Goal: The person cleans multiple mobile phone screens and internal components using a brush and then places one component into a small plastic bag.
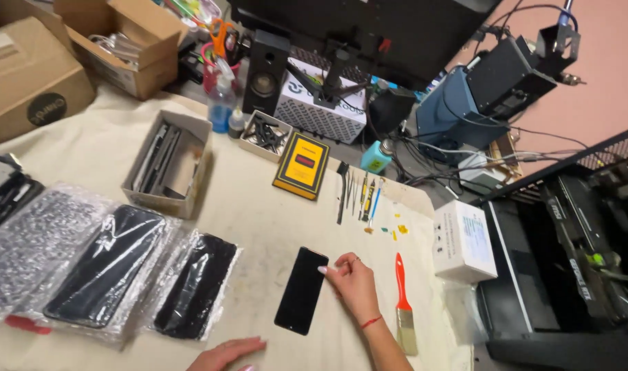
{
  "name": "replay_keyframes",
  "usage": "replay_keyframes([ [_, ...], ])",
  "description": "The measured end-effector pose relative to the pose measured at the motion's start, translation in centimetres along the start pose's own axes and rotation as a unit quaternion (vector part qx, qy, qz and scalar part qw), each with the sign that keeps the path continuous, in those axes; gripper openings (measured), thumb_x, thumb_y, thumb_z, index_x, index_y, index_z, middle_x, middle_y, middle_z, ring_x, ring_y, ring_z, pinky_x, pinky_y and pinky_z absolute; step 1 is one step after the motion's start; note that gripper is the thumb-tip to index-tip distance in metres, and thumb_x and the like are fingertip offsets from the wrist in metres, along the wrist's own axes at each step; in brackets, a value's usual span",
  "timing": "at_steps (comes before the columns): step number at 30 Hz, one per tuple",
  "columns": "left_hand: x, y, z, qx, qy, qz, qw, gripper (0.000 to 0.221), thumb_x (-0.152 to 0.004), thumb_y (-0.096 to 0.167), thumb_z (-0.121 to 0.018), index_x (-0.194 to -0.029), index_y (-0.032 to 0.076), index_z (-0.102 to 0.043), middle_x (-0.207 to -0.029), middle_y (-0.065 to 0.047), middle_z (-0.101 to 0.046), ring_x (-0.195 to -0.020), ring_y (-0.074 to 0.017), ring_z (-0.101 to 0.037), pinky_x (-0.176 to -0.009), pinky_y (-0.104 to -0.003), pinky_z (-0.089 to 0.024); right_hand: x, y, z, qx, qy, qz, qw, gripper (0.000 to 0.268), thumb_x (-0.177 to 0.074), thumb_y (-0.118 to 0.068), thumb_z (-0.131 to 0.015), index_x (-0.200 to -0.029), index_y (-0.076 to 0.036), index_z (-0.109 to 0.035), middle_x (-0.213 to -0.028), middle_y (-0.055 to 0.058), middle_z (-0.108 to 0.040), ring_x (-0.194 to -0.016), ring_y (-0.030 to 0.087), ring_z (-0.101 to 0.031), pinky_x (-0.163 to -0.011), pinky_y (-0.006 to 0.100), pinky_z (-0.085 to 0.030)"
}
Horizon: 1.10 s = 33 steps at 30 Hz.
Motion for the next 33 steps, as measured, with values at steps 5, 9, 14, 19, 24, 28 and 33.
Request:
replay_keyframes([
  [5, 0.4, 9.0, -2.4, -0.298, 0.066, -0.375, 0.875, 0.051, -0.107, 0.039, -0.056, -0.149, 0.008, -0.052, -0.158, -0.011, -0.048, -0.148, -0.0317, -0.035, -0.119, -0.048, -0.027, 0.2, 6.4, 7.9, 0.206, 0.134, 0.025, 0.969, 0.049, -0.081, -0.054, -0.075, -0.112, -0.018, -0.062, -0.107, 0.0, -0.061, -0.092, 0.02, -0.069, -0.081, 0.041, -0.054],
  [9, 1.7, 11.2, -4.3, -0.449, 0.135, -0.46, 0.754, 0.056, -0.112, 0.048, -0.047, -0.143, 0.003, -0.055, -0.155, -0.02, -0.047, -0.144, -0.0429, -0.038, -0.118, -0.061, -0.025, 2.2, 11.1, 12.2, 0.251, 0.093, -0.129, 0.955, 0.072, -0.069, -0.07, -0.077, -0.11, -0.014, -0.058, -0.108, 0.003, -0.062, -0.09, 0.025, -0.068, -0.082, 0.039, -0.051],
  [14, 2.4, 12.1, -4.5, -0.471, 0.105, -0.423, 0.767, 0.071, -0.107, 0.061, -0.047, -0.147, 0.003, -0.048, -0.159, -0.022, -0.04, -0.148, -0.0427, -0.031, -0.119, -0.059, -0.021, 2.4, 14.9, 13.4, 0.147, 0.091, -0.151, 0.973, 0.055, -0.069, -0.054, -0.086, -0.089, -0.013, -0.056, -0.078, -0.001, -0.054, -0.072, 0.017, -0.052, -0.069, 0.031, -0.04],
  [19, 3.5, 13.2, -3.9, -0.528, 0.175, -0.431, 0.711, 0.103, -0.093, 0.085, -0.046, -0.157, 0.005, -0.033, -0.166, -0.02, -0.029, -0.153, -0.0404, -0.024, -0.125, -0.056, -0.018, 0.8, 16.6, 10.2, -0.073, -0.005, -0.122, 0.99, 0.04, -0.09, -0.024, -0.077, -0.063, -0.01, -0.051, -0.061, 0.0, -0.046, -0.058, 0.012, -0.038, -0.056, 0.029, -0.028],
  [24, 3.6, 12.9, -4.2, -0.54, 0.169, -0.422, 0.708, 0.113, -0.063, 0.052, -0.075, -0.157, 0.005, -0.032, -0.166, -0.019, -0.029, -0.151, -0.0364, -0.029, -0.126, -0.057, -0.018, 1.0, 10.8, 2.6, -0.542, -0.235, 0.014, 0.807, 0.044, -0.1, -0.021, -0.044, -0.102, 0.015, -0.069, -0.067, 0.028, -0.064, -0.026, 0.022, -0.045, -0.02, 0.026, -0.025],
  [28, 3.6, 12.8, -4.4, -0.539, 0.145, -0.419, 0.716, 0.114, -0.063, 0.05, -0.077, -0.158, 0.005, -0.032, -0.164, -0.017, -0.033, -0.147, -0.036, -0.034, -0.123, -0.06, -0.019, 3.3, 5.0, -3.1, -0.523, -0.342, 0.028, 0.78, 0.051, -0.101, -0.025, -0.04, -0.115, 0.016, -0.066, -0.082, 0.035, -0.068, -0.041, 0.036, -0.062, -0.027, 0.031, -0.042],
  [33, 3.2, 12.2, -4.7, -0.533, 0.11, -0.41, 0.732, 0.108, -0.066, 0.045, -0.079, -0.156, 0.003, -0.036, -0.154, -0.018, -0.046, -0.144, -0.0384, -0.037, -0.121, -0.062, -0.02, 5.0, -0.1, -4.9, -0.149, -0.21, 0.13, 0.958, 0.03, -0.077, -0.022, -0.087, -0.094, -0.016, -0.063, -0.088, -0.001, -0.063, -0.08, 0.01, -0.058, -0.073, 0.025, -0.047],
])
Point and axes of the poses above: each hand's wrist, its own x-axis away from the middle knuckle, its own z-axis out of the back of the hand, y = z × x, the point moved 10 cm from there along -x, towards the middle knuckle
